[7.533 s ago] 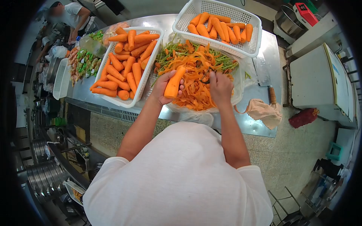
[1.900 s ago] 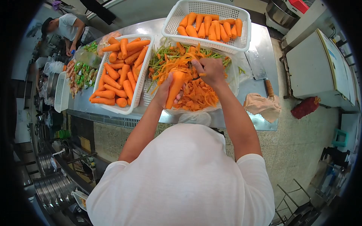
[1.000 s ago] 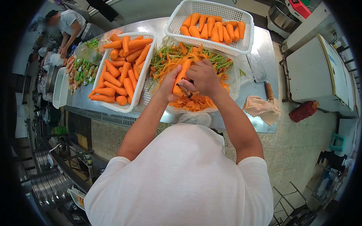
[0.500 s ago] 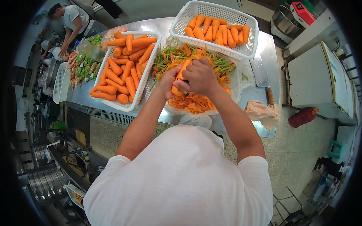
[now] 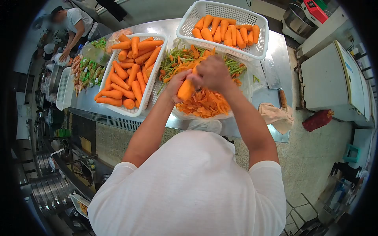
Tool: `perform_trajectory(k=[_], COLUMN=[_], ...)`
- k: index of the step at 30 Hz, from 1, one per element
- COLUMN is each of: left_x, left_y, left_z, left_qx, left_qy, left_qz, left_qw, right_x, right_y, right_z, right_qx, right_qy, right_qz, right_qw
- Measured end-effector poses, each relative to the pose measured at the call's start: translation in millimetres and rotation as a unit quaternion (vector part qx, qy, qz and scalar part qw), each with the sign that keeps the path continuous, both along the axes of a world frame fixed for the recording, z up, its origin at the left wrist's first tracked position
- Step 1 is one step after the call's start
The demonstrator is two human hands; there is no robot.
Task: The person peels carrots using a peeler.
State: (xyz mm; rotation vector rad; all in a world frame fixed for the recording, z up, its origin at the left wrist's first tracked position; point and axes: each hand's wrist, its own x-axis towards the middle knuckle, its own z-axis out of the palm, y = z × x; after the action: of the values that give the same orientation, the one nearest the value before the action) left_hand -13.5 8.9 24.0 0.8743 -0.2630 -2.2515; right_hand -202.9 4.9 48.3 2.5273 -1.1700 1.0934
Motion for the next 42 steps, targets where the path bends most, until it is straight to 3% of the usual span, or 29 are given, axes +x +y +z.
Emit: perform_trajectory(k=[2,4,7,11,13,14,16,19,21,23,25,27,28,30,33,34,35,37,41,42], left_x=[18.9,13.4,8.6,-9.7,3.8,9.0,11.6,7.0,-2.3,-12.0,-4.7,7.6,14.9,16.9,4.9,-0.1,-2.5,-0.9,11.3,12.3], left_y=[-6.0,1.6,-2.4,-0.4,-3.3,-6.1,-4.0,-1.5,2.0,-0.7,-6.6,-9.7,-10.2,-4.5,-0.5,-4.5,-6.6,-2.6,-3.4,-2.4], left_z=[-26.3,-14.5,-14.5,4.8,-17.2,-23.5,-16.8,-6.1,-0.2,7.8,-13.0,-22.7,-18.6,-11.0,-4.8,-7.1,-8.6,4.6,-7.5,-7.8], left_qx=[-0.092,-0.082,-0.067,-0.007,-0.044,-0.084,-0.095,-0.102,-0.092,-0.005,-0.042,-0.08,-0.104,-0.124,-0.082,-0.086,-0.089,-0.085,-0.107,-0.108], left_qy=[0.032,0.013,-0.016,-0.052,-0.033,-0.009,0.017,0.019,-0.005,-0.015,-0.011,-0.004,0.033,0.069,0.034,0.013,-0.01,0.002,-0.023,-0.022], left_qz=[-0.132,-0.118,-0.079,-0.009,-0.064,-0.116,-0.123,-0.09,-0.056,0.002,-0.032,-0.065,-0.129,-0.191,-0.113,-0.071,-0.03,-0.057,-0.125,-0.125], left_qw=[0.986,0.989,0.995,0.999,0.996,0.99,0.988,0.991,0.994,1.0,0.999,0.995,0.986,0.971,0.99,0.994,0.996,0.995,0.986,0.986], right_x=[-26.7,-44.3,-28.3,13.7,1.1,-11.9,-33.4,-32.5,-7.3,14.1,10.1,-13.4,-26.7,-41.2,-25.6,-10.3,2.1,18.4,-19.9,-30.7], right_y=[-22.0,-31.4,-5.7,27.0,6.5,-8.0,-27.7,-12.3,9.2,29.2,21.8,-7.9,-18.4,-27.1,-4.1,8.7,18.6,29.2,-18.4,-26.2], right_z=[-7.2,-0.8,17.8,18.4,6.1,2.8,2.6,13.6,13.8,18.8,12.0,-0.9,-1.0,6.3,19.6,19.7,19.5,17.7,-10.1,-4.4], right_qx=[0.0,0.016,0.084,-0.033,-0.013,-0.003,-0.003,0.072,0.044,-0.006,-0.002,0.041,0.04,0.063,0.141,0.069,0.07,0.016,0.049,0.076], right_qy=[0.005,0.002,0.001,0.028,0.007,0.014,0.022,0.017,-0.008,-0.009,0.008,-0.002,-0.001,0.016,-0.005,-0.004,-0.003,0.002,-0.018,0.005], right_qz=[-0.047,-0.186,-0.129,0.035,0.034,-0.032,-0.132,-0.164,-0.101,0.043,0.036,-0.044,-0.046,-0.176,-0.105,-0.062,-0.062,0.052,-0.01,-0.094], right_qw=[0.999,0.982,0.988,0.998,0.999,0.999,0.991,0.984,0.994,0.999,0.999,0.998,0.998,0.982,0.984,0.996,0.996,0.999,0.999,0.993])
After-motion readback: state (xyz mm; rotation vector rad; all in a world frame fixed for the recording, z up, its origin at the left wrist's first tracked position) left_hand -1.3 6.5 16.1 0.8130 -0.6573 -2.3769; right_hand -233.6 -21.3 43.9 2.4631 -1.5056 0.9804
